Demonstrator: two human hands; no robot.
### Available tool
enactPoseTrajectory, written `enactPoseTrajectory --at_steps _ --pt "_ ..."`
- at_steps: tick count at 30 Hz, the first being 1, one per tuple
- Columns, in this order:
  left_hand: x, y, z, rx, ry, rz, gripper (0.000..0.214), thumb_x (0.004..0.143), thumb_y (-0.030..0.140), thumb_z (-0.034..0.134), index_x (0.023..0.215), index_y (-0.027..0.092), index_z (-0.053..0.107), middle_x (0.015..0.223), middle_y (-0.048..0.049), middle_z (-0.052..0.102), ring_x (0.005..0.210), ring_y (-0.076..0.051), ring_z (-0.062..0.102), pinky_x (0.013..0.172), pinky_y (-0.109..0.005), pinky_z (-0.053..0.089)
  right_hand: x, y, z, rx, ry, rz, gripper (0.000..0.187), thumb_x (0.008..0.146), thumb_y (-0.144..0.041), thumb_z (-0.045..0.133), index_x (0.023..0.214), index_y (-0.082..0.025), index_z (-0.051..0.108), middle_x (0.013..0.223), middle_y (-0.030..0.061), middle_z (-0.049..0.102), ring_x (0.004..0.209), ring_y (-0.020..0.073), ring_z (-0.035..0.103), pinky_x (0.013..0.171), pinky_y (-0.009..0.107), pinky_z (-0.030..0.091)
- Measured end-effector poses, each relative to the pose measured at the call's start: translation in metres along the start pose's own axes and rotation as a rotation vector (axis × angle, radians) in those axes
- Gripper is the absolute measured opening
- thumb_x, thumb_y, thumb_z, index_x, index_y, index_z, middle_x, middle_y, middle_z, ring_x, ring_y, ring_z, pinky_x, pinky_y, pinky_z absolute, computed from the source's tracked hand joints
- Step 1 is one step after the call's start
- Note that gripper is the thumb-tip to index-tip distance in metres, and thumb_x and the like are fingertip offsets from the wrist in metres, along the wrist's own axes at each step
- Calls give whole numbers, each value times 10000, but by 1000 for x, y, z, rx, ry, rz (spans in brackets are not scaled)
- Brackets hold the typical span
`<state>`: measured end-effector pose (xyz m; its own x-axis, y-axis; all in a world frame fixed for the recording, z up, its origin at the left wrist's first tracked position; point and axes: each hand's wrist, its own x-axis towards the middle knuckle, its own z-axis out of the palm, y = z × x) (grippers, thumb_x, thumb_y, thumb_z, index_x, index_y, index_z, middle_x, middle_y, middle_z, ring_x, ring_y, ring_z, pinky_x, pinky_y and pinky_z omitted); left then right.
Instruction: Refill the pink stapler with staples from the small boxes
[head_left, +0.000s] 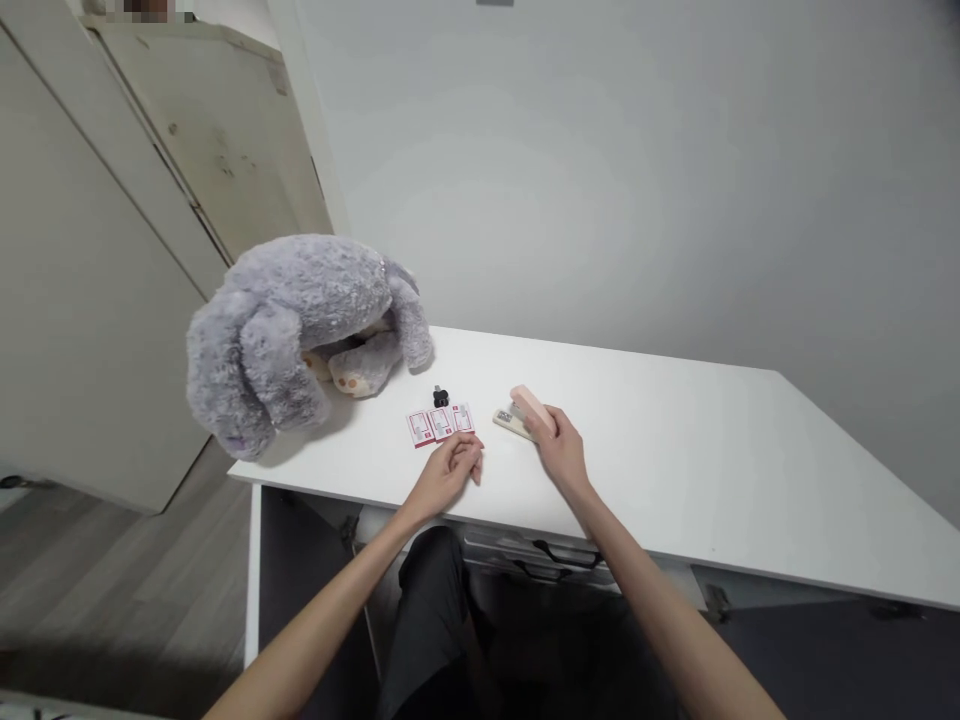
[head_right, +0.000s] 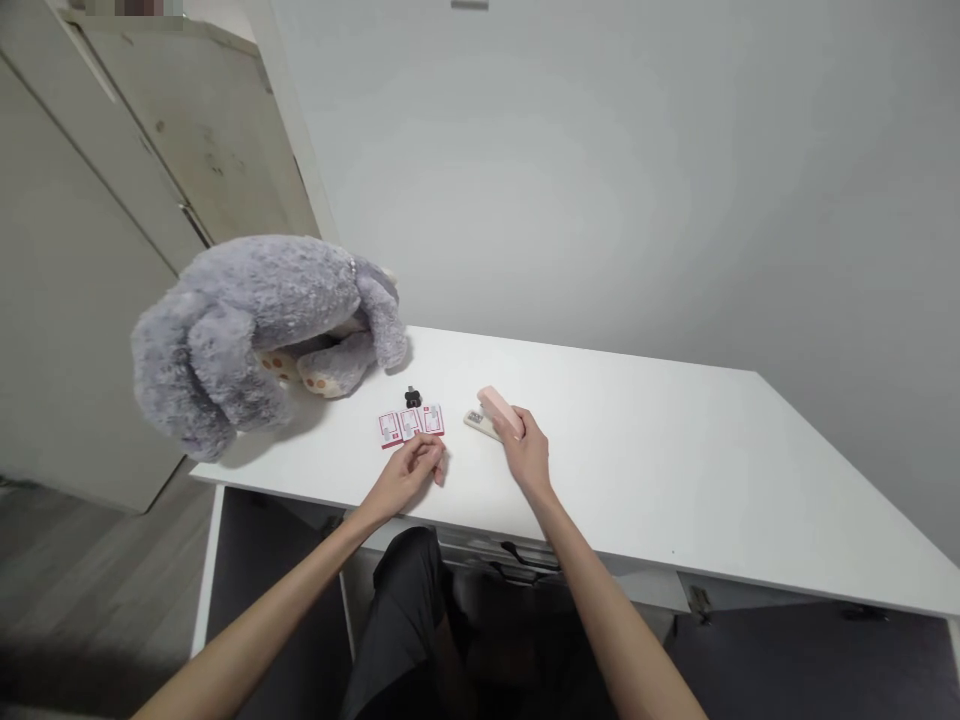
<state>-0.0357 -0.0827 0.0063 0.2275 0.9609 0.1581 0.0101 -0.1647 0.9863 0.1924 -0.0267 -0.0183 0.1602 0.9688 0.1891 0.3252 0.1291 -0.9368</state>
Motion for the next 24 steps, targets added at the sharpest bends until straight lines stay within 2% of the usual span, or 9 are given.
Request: enactPoseTrajectory --at_steps 3,5,7,9,11,14,18,21,24 --pt "-1 -5 2 -37 23 -11 456 976 622 679 1072 186 585 817 -2 665 660 -131 642 733 -312 522 19 -3 37 -28 60 -4 524 916 -644 651 1226 -226 710 1167 99 790 1052 329 706 943 443 530" --pt "-2 -7 2 -54 29 -24 470 957 617 707 1094 183 587 853 -18 690 664 -134 663 731 -314 536 31 -7 58 -20 30 -33 538 938 -635 623 1278 -225 693 1222 113 780 1101 337 709 994 479 532" --pt "-3 -8 2 -64 43 -31 479 947 612 723 1101 180 588 879 -34 712 687 -142 692 752 -321 550 38 -10 73 34 -27 -88 589 943 -629 625 1360 -213 660 1372 144 728 1248 343 673 1090 506 506" --pt "-4 -9 2 -79 80 -28 489 935 618 736 1092 178 590 894 -44 727 726 -154 720 786 -330 566 35 -10 76 119 -42 -120 657 944 -631 636 1434 -193 617 1509 180 641 1380 332 608 1164 507 475" --pt "-3 -10 3 -107 135 -28 513 910 630 760 1082 177 592 900 -50 737 774 -168 744 826 -342 581 21 -9 69 202 -36 -117 662 963 -630 629 1446 -178 607 1526 201 617 1390 312 607 1167 494 491" --pt "0 -11 6 -172 218 -50 577 845 657 813 1080 179 590 914 -65 765 822 -194 768 875 -372 597 -13 -7 43 242 -118 -135 495 996 -582 638 1294 -192 697 1358 169 710 1239 289 691 1099 473 552" --pt "6 -6 18 -212 227 -102 621 817 674 825 1118 183 592 974 -104 813 884 -232 791 916 -402 596 -51 -12 13 215 -234 -241 386 976 -487 723 1276 -244 727 1325 134 706 1160 274 709 966 425 613" --pt "8 -2 32 -171 188 -146 615 833 654 818 1166 184 601 979 -112 827 945 -251 793 925 -393 580 -59 -19 2 235 -275 -268 432 953 -448 763 1343 -265 719 1306 129 701 1099 263 722 863 395 632" --pt "8 -2 44 -134 169 -183 616 836 645 814 1185 185 599 940 -103 829 936 -253 790 917 -380 562 -56 -23 -3 226 -279 -276 354 953 -440 761 1259 -264 777 1217 116 730 1014 248 723 810 380 625"
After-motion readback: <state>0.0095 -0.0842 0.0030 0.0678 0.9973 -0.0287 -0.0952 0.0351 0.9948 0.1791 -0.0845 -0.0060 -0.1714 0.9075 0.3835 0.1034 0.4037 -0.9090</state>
